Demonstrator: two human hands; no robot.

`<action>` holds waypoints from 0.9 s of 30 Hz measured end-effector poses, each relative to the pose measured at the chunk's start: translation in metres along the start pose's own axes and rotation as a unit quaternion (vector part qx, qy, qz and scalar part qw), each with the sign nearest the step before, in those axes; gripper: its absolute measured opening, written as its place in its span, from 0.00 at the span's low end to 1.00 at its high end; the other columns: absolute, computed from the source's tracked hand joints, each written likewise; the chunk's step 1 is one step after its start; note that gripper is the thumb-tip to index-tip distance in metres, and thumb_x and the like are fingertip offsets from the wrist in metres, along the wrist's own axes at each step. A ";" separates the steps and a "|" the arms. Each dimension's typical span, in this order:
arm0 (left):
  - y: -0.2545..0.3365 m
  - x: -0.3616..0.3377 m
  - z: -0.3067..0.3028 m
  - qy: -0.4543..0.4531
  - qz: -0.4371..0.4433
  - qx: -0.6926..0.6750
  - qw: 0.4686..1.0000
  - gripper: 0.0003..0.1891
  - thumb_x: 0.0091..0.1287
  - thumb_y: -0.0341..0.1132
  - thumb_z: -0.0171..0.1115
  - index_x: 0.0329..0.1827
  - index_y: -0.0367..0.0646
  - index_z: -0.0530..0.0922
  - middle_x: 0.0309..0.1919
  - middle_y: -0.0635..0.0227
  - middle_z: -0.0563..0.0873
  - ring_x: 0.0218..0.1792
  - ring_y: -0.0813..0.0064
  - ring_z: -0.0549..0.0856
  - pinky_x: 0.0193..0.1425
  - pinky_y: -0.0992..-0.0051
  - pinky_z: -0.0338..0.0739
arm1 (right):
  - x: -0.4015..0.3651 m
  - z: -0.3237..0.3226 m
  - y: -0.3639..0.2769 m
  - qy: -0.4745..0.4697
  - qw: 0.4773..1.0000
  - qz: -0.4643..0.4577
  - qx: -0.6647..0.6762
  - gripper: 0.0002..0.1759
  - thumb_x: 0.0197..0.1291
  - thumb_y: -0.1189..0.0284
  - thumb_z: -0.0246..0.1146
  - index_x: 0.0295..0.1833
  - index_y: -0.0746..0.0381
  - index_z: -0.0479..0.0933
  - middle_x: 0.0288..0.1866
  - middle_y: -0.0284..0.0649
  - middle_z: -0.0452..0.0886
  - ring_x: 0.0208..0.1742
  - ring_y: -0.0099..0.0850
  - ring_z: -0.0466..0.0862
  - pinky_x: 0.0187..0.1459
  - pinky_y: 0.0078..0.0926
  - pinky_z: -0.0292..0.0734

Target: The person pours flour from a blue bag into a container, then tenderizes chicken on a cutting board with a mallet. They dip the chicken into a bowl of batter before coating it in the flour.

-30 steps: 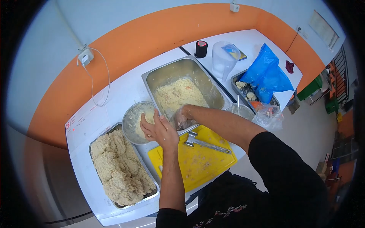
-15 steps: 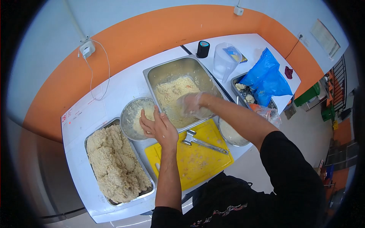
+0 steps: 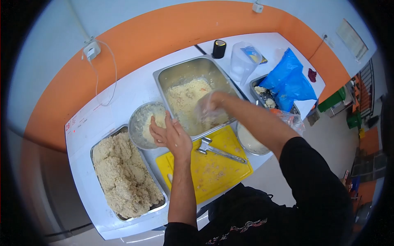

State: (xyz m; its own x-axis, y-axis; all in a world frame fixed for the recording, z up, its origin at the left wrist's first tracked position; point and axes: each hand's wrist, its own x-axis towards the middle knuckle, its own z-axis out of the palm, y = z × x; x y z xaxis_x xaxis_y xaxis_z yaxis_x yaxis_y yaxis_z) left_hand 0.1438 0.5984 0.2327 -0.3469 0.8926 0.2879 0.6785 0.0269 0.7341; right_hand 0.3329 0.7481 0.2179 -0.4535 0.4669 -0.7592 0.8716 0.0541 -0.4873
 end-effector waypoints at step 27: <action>-0.002 0.001 0.002 0.010 0.006 0.010 1.000 0.21 0.78 0.40 0.46 0.69 0.47 0.75 0.77 0.50 0.54 0.78 0.49 0.49 0.72 0.39 0.42 | 0.043 -0.029 0.033 0.185 0.924 -0.079 -0.324 0.24 0.50 0.54 0.73 0.45 0.62 0.87 0.45 0.51 0.88 0.41 0.43 0.87 0.41 0.43 0.79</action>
State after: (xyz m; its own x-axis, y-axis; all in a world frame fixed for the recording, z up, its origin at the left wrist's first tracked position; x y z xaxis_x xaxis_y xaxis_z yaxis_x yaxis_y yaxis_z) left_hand 0.1434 0.5999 0.2307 -0.3519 0.8834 0.3096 0.6958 0.0256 0.7177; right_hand 0.3477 0.7957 0.1818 -0.5950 0.6710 -0.4424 0.7825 0.6093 -0.1281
